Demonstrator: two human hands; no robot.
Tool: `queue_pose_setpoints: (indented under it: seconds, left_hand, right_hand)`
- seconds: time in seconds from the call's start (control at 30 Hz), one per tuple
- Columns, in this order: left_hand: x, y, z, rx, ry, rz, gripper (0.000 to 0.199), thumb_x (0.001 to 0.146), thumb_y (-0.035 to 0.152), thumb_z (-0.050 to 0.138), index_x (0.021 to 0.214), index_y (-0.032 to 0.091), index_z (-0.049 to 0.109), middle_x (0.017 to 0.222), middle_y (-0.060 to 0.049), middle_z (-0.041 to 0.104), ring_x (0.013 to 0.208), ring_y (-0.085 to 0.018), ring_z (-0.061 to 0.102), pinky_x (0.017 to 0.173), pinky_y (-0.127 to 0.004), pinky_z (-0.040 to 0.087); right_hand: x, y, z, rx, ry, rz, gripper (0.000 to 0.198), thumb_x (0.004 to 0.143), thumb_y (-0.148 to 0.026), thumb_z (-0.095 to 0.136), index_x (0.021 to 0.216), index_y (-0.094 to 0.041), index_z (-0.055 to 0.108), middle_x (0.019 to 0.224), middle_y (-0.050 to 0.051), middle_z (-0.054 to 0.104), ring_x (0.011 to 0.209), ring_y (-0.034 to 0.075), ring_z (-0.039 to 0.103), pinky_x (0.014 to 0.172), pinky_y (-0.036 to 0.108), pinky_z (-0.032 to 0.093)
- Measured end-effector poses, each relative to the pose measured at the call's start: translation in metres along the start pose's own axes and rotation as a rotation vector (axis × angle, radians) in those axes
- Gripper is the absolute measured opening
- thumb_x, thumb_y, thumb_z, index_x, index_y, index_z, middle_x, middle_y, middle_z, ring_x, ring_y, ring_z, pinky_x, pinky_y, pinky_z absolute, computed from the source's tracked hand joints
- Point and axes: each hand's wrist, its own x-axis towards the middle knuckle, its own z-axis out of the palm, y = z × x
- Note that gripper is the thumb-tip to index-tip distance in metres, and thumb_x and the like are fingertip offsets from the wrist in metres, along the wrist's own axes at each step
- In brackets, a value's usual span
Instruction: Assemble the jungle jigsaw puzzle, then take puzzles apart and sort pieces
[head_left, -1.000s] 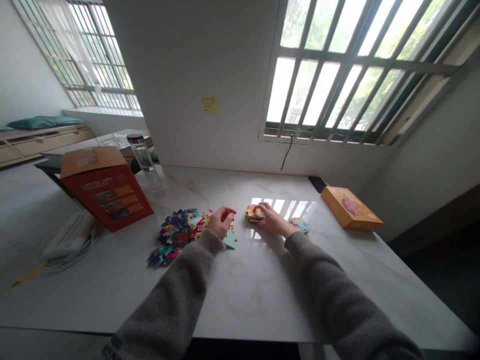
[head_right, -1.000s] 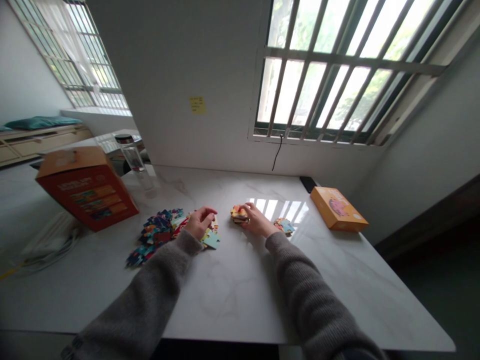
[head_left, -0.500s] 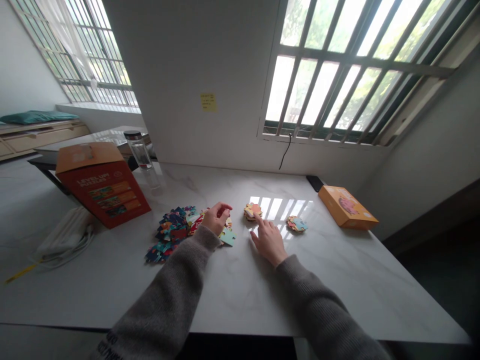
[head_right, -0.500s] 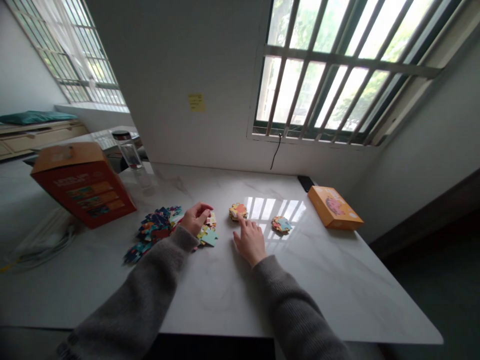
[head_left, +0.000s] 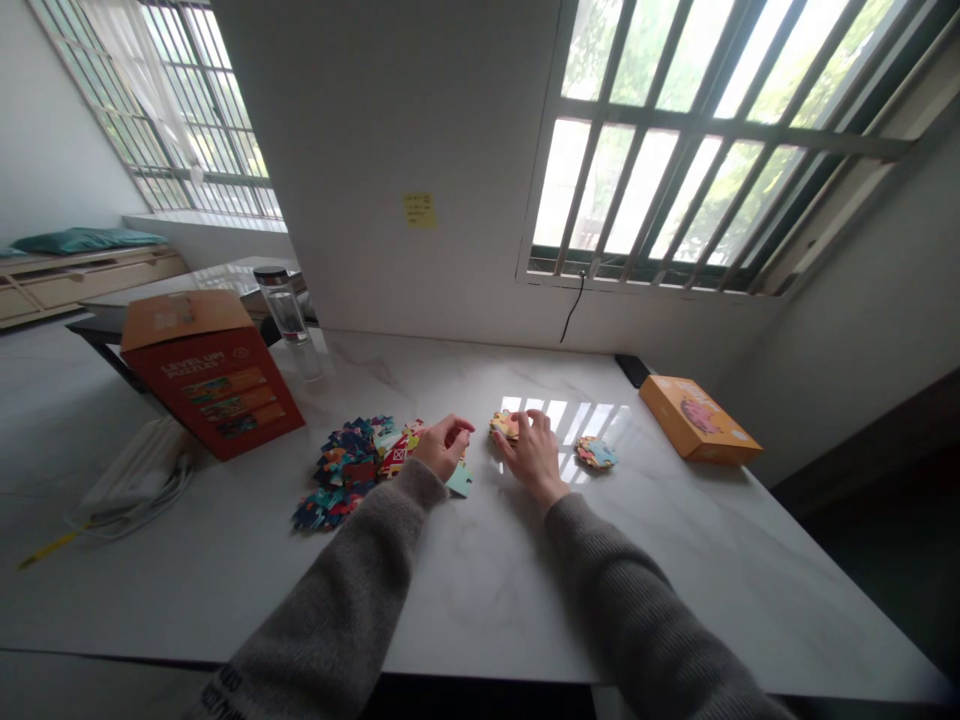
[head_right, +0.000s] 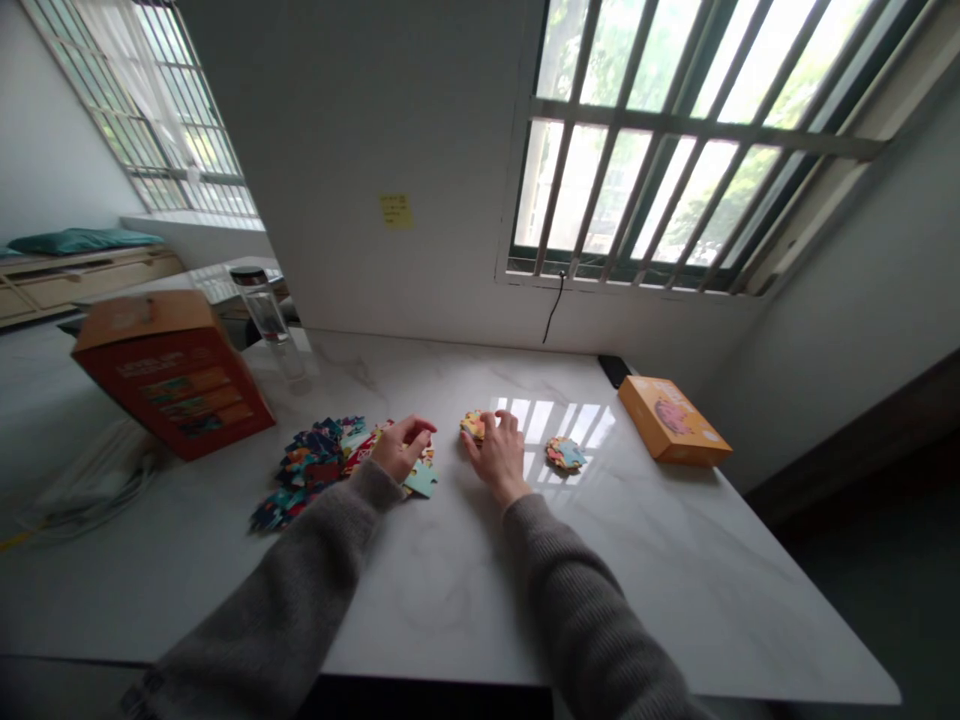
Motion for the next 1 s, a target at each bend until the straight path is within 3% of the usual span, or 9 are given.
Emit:
queue_pose_setpoints:
  seconds: [0.23, 0.37, 0.47, 0.57, 0.63, 0.73, 0.83, 1.0]
  left_hand:
    - [0.000, 0.000, -0.001, -0.022, -0.001, -0.010, 0.015, 0.083, 0.028, 0.059, 0.090, 0.019, 0.069, 0.068, 0.000, 0.064, 0.059, -0.013, 0.057, 0.056, -0.024, 0.043]
    - [-0.001, 0.002, -0.001, 0.005, -0.013, 0.011, 0.015, 0.083, 0.027, 0.058, 0.089, 0.018, 0.069, 0.068, -0.001, 0.065, 0.060, -0.014, 0.058, 0.056, -0.023, 0.043]
    - [-0.001, 0.001, -0.001, 0.026, -0.024, 0.017, 0.016, 0.085, 0.026, 0.057, 0.091, 0.017, 0.069, 0.068, -0.001, 0.064, 0.059, -0.013, 0.057, 0.056, -0.023, 0.043]
    - [-0.001, -0.001, -0.001, 0.042, -0.016, 0.019, 0.016, 0.084, 0.027, 0.058, 0.090, 0.018, 0.070, 0.066, 0.000, 0.063, 0.057, -0.013, 0.056, 0.055, -0.023, 0.042]
    - [-0.001, -0.001, 0.000, 0.052, -0.013, 0.025, 0.015, 0.083, 0.027, 0.060, 0.088, 0.018, 0.070, 0.065, 0.000, 0.063, 0.057, -0.013, 0.056, 0.055, -0.023, 0.041]
    - [-0.002, 0.000, 0.001, 0.056, -0.023, 0.038, 0.015, 0.083, 0.027, 0.060, 0.087, 0.018, 0.071, 0.063, 0.000, 0.063, 0.057, -0.013, 0.056, 0.056, -0.024, 0.041]
    - [-0.002, 0.002, 0.001, 0.057, -0.024, 0.058, 0.014, 0.083, 0.026, 0.060, 0.087, 0.018, 0.070, 0.062, 0.000, 0.062, 0.055, -0.013, 0.054, 0.055, -0.024, 0.040]
    - [-0.002, -0.001, 0.000, 0.098, -0.024, 0.074, 0.014, 0.085, 0.025, 0.058, 0.089, 0.019, 0.069, 0.065, -0.001, 0.064, 0.060, -0.014, 0.058, 0.058, -0.024, 0.042]
  right_hand:
    - [0.007, 0.016, 0.017, 0.122, -0.046, -0.056, 0.027, 0.093, -0.046, 0.054, 0.108, -0.024, 0.058, 0.111, 0.011, 0.055, 0.107, 0.029, 0.050, 0.086, 0.042, 0.048]
    - [0.007, 0.025, 0.011, 0.218, -0.074, -0.100, 0.028, 0.094, -0.041, 0.053, 0.115, -0.024, 0.059, 0.127, 0.012, 0.051, 0.117, 0.029, 0.048, 0.098, 0.045, 0.045]
    - [0.002, 0.025, -0.003, 0.218, -0.011, -0.113, 0.035, 0.093, -0.036, 0.055, 0.125, -0.023, 0.057, 0.130, 0.014, 0.047, 0.123, 0.031, 0.044, 0.102, 0.048, 0.043]
    - [-0.013, 0.016, -0.016, 0.183, 0.010, -0.104, 0.033, 0.094, -0.028, 0.050, 0.126, -0.022, 0.058, 0.114, 0.014, 0.053, 0.109, 0.030, 0.051, 0.095, 0.046, 0.046]
    - [-0.027, 0.006, -0.020, 0.165, -0.056, -0.147, 0.028, 0.095, -0.023, 0.046, 0.120, -0.022, 0.060, 0.107, 0.012, 0.056, 0.101, 0.027, 0.053, 0.091, 0.042, 0.047]
    - [-0.045, -0.014, -0.017, 0.110, -0.184, -0.287, 0.027, 0.093, -0.019, 0.049, 0.118, -0.023, 0.060, 0.111, 0.011, 0.060, 0.105, 0.027, 0.052, 0.091, 0.041, 0.046]
    - [-0.050, -0.031, -0.012, 0.030, -0.223, -0.399, 0.030, 0.091, -0.015, 0.050, 0.118, -0.023, 0.060, 0.120, 0.011, 0.060, 0.112, 0.029, 0.049, 0.096, 0.044, 0.042]
    - [-0.044, -0.031, -0.018, 0.033, -0.136, -0.312, 0.031, 0.089, -0.014, 0.050, 0.117, -0.024, 0.060, 0.109, 0.011, 0.059, 0.102, 0.028, 0.050, 0.088, 0.043, 0.043]
